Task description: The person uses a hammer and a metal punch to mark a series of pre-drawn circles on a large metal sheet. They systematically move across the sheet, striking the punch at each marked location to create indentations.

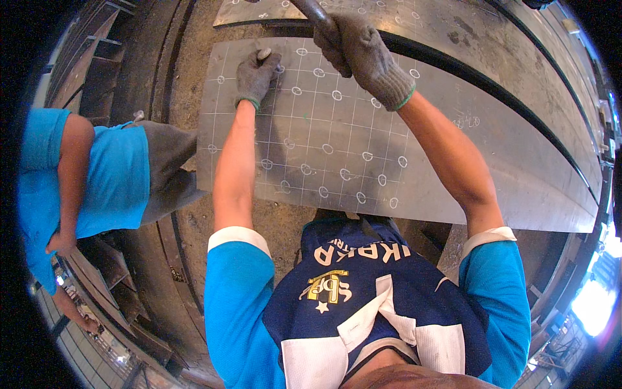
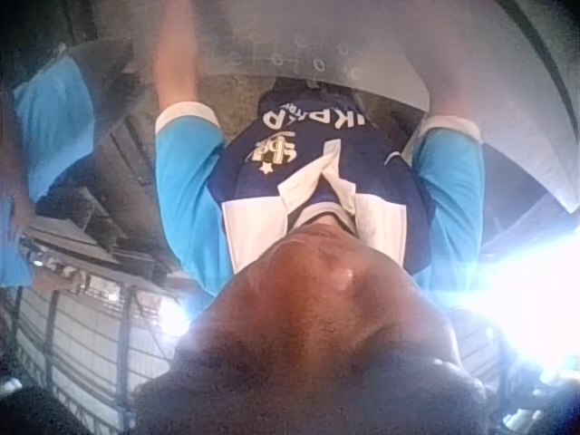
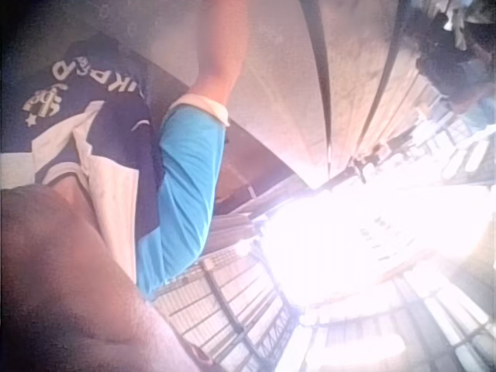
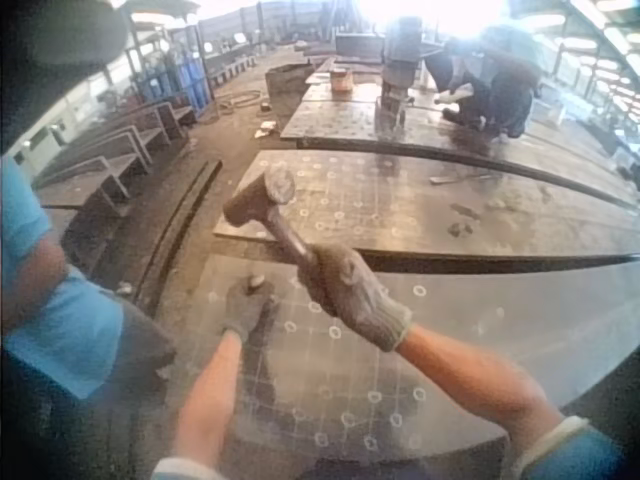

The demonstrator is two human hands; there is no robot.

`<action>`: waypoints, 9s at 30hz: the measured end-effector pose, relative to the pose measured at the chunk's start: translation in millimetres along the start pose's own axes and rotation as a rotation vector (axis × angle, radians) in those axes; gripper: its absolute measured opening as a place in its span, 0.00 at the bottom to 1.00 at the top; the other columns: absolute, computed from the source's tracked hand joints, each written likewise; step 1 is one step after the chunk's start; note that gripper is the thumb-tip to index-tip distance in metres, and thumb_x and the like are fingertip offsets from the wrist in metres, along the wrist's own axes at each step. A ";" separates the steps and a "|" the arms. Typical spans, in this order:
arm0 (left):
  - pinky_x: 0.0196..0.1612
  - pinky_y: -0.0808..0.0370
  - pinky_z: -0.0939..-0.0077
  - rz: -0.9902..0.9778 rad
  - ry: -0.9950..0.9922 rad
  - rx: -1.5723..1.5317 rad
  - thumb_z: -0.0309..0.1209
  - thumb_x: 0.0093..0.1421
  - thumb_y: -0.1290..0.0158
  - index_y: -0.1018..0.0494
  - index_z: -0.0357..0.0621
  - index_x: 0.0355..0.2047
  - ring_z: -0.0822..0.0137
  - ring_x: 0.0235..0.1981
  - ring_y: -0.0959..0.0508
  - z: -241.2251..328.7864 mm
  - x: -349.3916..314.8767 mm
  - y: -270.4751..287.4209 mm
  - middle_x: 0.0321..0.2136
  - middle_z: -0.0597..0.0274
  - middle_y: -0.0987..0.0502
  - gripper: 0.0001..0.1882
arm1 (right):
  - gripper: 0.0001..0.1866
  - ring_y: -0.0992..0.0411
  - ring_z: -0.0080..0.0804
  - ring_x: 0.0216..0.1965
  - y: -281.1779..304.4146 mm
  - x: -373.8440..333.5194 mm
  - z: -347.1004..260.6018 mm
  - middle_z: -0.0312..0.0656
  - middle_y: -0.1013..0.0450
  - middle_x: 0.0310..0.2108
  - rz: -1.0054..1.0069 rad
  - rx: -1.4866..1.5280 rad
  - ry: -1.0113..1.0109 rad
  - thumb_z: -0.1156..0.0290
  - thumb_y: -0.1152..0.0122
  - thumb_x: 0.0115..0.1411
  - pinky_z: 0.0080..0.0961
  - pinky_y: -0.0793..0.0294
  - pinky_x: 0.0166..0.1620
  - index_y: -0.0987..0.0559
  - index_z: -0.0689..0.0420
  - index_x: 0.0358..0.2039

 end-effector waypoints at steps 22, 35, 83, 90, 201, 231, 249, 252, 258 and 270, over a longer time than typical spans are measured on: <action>0.50 0.21 0.61 0.061 -0.142 0.410 0.46 0.59 0.32 0.17 0.44 0.47 0.54 0.44 0.14 25.9 -17.5 3.0 0.42 0.50 0.13 0.22 | 0.25 0.43 0.20 0.16 5.0 64.3 -50.1 0.31 0.37 0.18 0.077 0.466 0.153 0.48 0.55 0.77 0.24 0.43 0.20 0.27 0.54 0.30; 0.45 0.21 0.63 0.048 -0.079 0.248 0.45 0.60 0.32 0.20 0.39 0.50 0.61 0.38 0.15 5.7 -14.2 2.0 0.37 0.53 0.14 0.26 | 0.11 0.21 0.56 0.42 35.5 -62.9 136.8 0.56 0.20 0.39 -0.183 -0.645 -0.272 0.64 0.40 0.67 0.52 0.25 0.44 0.20 0.60 0.41; 0.52 0.22 0.67 0.075 -0.173 0.231 0.42 0.60 0.31 0.20 0.37 0.55 0.65 0.44 0.17 33.5 26.4 -54.1 0.45 0.54 0.14 0.28 | 0.20 0.27 0.64 0.47 122.4 -182.1 200.2 0.57 0.22 0.43 0.097 -0.845 -0.418 0.59 0.59 0.68 0.58 0.30 0.49 0.20 0.54 0.45; 0.48 0.22 0.70 0.084 -0.122 0.282 0.39 0.59 0.30 0.20 0.36 0.49 0.69 0.42 0.19 48.0 16.6 -56.3 0.41 0.59 0.14 0.24 | 0.23 0.25 0.63 0.43 119.4 -184.7 183.0 0.57 0.22 0.38 0.172 -0.746 -0.244 0.53 0.59 0.72 0.55 0.29 0.48 0.20 0.56 0.45; 0.54 0.24 0.55 -0.785 -0.657 0.310 0.50 0.59 0.33 0.19 0.44 0.46 0.49 0.48 0.19 152.1 -530.0 -413.4 0.44 0.50 0.18 0.25 | 0.13 0.22 0.66 0.45 -3.4 -1045.7 300.3 0.64 0.21 0.41 1.244 -0.786 -1.030 0.66 0.40 0.62 0.58 0.24 0.46 0.19 0.62 0.41; 0.69 0.45 0.43 -1.038 -1.094 0.576 0.56 0.58 0.39 0.17 0.48 0.50 0.50 0.67 0.36 228.7 -669.3 -770.7 0.65 0.55 0.29 0.29 | 0.16 0.20 0.62 0.44 -75.0 -1103.5 311.7 0.59 0.18 0.41 1.188 -0.127 -1.703 0.62 0.30 0.54 0.57 0.21 0.45 0.15 0.60 0.38; 0.60 0.31 0.39 -1.003 -1.050 1.121 0.65 0.57 0.42 0.17 0.47 0.49 0.48 0.62 0.27 214.4 -697.1 -850.7 0.58 0.52 0.25 0.35 | 0.18 0.21 0.65 0.49 -190.8 -1134.2 339.6 0.63 0.21 0.48 1.194 0.206 -1.677 0.64 0.43 0.65 0.56 0.22 0.50 0.20 0.59 0.51; 0.59 0.27 0.45 -0.981 -0.987 1.173 0.63 0.56 0.39 0.17 0.44 0.49 0.46 0.59 0.24 192.1 -658.1 -837.6 0.57 0.53 0.24 0.35 | 0.18 0.22 0.66 0.50 -239.2 -1121.1 362.3 0.64 0.21 0.49 0.918 -0.247 -1.401 0.64 0.45 0.66 0.57 0.22 0.51 0.21 0.60 0.53; 0.61 0.26 0.50 -1.168 -1.207 1.127 0.60 0.55 0.37 0.17 0.40 0.45 0.43 0.59 0.26 200.5 -686.4 -860.4 0.57 0.49 0.25 0.34 | 0.20 0.21 0.60 0.50 -217.7 -1145.8 367.6 0.58 0.20 0.49 1.341 0.533 -1.713 0.57 0.50 0.70 0.56 0.22 0.50 0.19 0.56 0.51; 0.63 0.29 0.52 -1.232 -1.263 1.177 0.61 0.55 0.38 0.16 0.37 0.42 0.42 0.60 0.27 198.5 -670.1 -833.7 0.60 0.42 0.26 0.35 | 0.31 0.20 0.62 0.46 -274.4 -1132.6 456.7 0.61 0.19 0.44 1.876 0.678 -1.677 0.44 0.58 0.71 0.54 0.20 0.43 0.17 0.59 0.38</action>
Point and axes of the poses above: each hand's wrist, its own x-axis towards the middle knuckle, its own y-axis out of the back of the hand, z = x × y, the point moved 8 cm from there along x, towards the middle knuckle
